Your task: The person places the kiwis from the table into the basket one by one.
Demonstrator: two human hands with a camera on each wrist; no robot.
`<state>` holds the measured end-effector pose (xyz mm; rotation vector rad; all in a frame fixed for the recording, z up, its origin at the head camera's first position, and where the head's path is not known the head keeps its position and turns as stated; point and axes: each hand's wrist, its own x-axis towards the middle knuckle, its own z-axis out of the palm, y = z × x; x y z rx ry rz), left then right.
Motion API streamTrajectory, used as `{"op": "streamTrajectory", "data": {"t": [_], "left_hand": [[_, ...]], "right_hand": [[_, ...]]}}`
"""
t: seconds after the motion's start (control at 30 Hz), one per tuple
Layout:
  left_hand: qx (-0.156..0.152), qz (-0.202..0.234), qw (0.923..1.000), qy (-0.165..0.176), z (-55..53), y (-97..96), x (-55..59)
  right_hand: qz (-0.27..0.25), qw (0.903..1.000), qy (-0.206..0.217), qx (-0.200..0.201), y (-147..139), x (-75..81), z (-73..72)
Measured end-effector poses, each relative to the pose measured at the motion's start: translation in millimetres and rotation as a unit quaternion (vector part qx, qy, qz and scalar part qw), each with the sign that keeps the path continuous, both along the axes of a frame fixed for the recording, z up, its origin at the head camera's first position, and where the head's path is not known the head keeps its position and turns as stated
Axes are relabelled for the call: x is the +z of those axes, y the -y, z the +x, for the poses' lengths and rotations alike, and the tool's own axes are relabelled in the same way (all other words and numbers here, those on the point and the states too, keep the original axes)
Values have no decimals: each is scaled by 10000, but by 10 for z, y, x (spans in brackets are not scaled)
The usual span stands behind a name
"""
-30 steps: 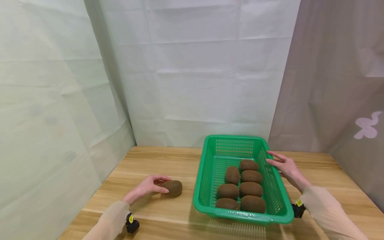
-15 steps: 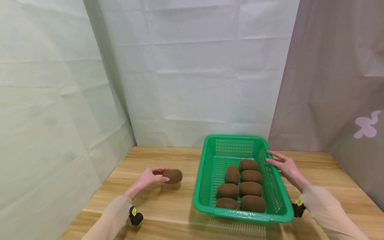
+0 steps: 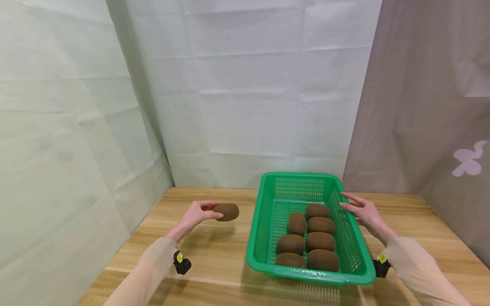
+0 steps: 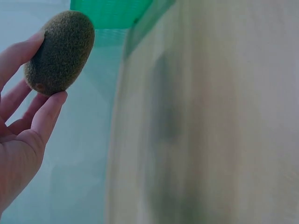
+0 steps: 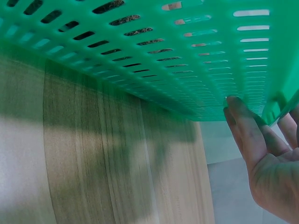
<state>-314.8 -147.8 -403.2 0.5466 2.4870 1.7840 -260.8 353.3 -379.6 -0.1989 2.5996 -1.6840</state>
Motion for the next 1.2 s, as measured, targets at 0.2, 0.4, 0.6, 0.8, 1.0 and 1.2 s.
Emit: {"op": "streamTrajectory", "data": {"t": [0.2,0.4,0.6,0.8,1.0,1.2], "left_hand": [[91,-208,9997,-33,-61,-156,168],[-140,52,9999,34,14,-300,355],[-159,35,9996,-209,104,-428,549],[-379,15,9982,-470,-187,-569,484],[-584,-178,9974,-393,-315,-828,609],[-803,-383,9938,-670,-354,-1113,723]], "right_hand": [[-108,9999,37,-19,10,10,12],[-133,9999,8,1,11,18,12],[-103,9999,56,-15,3,19,12],[-65,10000,65,-29,-10,15,1],[-72,9999,64,-38,-21,5,-17],[-206,9998,32,-39,3,-3,5]]}}
